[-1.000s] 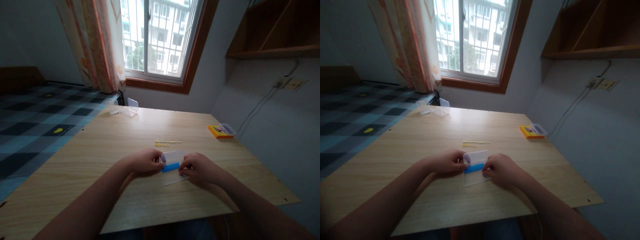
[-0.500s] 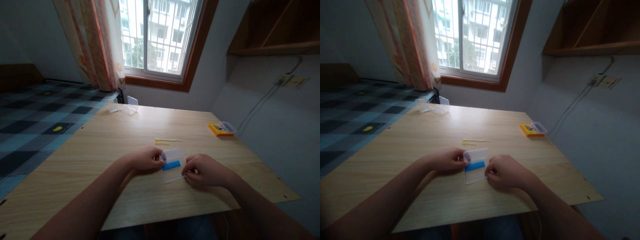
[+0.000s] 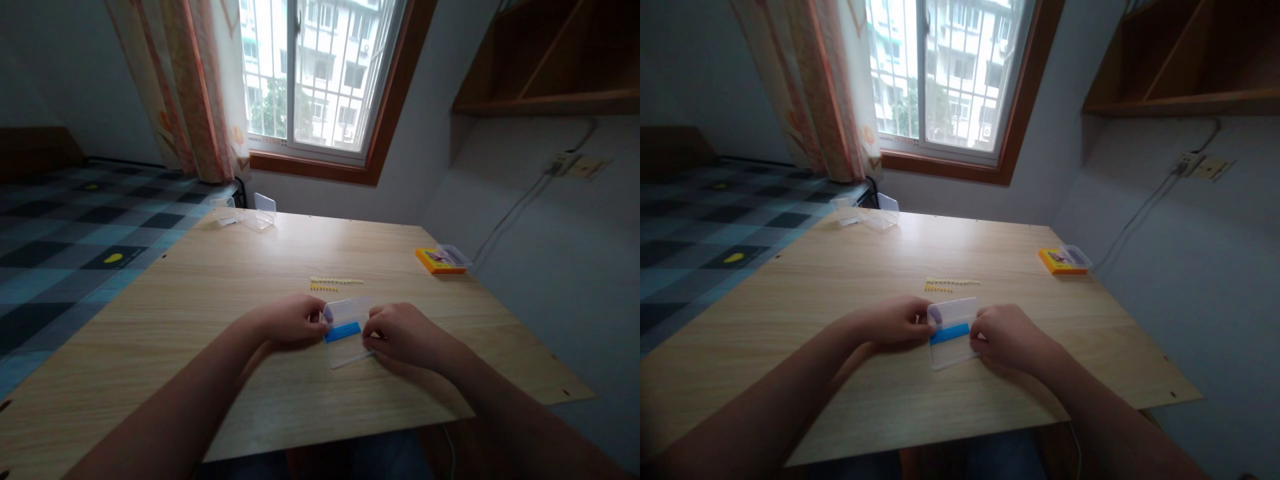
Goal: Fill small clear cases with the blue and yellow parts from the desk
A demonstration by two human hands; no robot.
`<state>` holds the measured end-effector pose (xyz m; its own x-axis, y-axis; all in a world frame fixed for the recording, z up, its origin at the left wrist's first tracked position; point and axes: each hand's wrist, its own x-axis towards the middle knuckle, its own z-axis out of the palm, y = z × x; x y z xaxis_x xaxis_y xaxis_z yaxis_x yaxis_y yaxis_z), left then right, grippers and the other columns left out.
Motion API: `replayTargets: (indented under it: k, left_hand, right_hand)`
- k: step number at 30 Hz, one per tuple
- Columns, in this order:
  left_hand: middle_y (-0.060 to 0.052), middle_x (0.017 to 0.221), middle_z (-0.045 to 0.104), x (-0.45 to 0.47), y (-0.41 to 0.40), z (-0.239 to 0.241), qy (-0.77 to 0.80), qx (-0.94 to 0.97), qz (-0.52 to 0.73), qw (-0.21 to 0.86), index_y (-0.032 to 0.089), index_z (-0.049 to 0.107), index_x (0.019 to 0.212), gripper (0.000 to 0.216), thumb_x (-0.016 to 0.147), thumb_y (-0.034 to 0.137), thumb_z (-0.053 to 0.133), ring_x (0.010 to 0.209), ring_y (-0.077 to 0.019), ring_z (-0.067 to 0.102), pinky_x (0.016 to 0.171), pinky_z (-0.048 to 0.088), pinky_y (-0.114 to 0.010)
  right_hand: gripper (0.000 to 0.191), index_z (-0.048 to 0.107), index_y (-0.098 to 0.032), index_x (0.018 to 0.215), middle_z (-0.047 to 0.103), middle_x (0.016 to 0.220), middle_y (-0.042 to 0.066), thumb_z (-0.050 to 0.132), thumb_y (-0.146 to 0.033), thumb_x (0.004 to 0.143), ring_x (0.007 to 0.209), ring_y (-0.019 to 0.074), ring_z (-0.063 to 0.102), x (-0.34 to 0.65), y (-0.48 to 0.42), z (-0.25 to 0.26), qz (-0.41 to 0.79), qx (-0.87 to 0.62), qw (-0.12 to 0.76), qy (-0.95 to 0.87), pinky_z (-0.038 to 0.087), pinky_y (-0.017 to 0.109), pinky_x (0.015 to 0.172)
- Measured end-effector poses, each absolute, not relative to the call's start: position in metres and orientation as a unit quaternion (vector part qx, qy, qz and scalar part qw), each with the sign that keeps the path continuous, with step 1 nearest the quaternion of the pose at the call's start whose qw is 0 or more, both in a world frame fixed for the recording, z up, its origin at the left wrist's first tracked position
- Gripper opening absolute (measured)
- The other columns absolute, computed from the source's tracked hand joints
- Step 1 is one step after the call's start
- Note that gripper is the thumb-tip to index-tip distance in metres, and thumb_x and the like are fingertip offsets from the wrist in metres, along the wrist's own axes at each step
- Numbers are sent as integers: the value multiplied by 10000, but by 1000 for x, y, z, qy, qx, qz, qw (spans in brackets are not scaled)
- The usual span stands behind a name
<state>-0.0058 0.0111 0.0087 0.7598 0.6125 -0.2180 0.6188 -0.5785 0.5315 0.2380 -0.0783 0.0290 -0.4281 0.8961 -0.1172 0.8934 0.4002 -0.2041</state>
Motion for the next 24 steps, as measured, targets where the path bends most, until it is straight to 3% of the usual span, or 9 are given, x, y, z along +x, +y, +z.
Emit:
replayTargets:
  k: [6, 12, 24]
  left_hand:
    - [-32, 839, 692, -6, 11, 9, 340, 886, -6, 314, 184, 692, 901, 253, 845, 406, 584, 738, -191, 581, 609, 361, -284]
    - [-28, 832, 693, -5, 12, 9, 339, 888, -7, 309, 190, 698, 908, 250, 845, 406, 589, 731, -194, 590, 608, 365, -290]
    - [-44, 838, 694, -5, 11, 8, 338, 886, -1, 317, 182, 695, 897, 243, 830, 391, 591, 739, -205, 587, 621, 371, -304]
  right_hand:
    - [212, 821, -266, 896, 743, 869, 10, 643, -162, 844, 744, 139, 625, 234, -75, 29, 108, -537, -8, -836, 326, 248, 642]
    - [222, 814, -268, 915, 757, 902, 4, 620, -169, 870, 759, 139, 647, 241, -76, 33, 98, -562, 44, -820, 363, 236, 670]
    - [201, 809, -253, 843, 764, 873, 36, 613, -210, 845, 771, 183, 658, 224, -77, 25, 72, -591, -26, -803, 320, 270, 624]
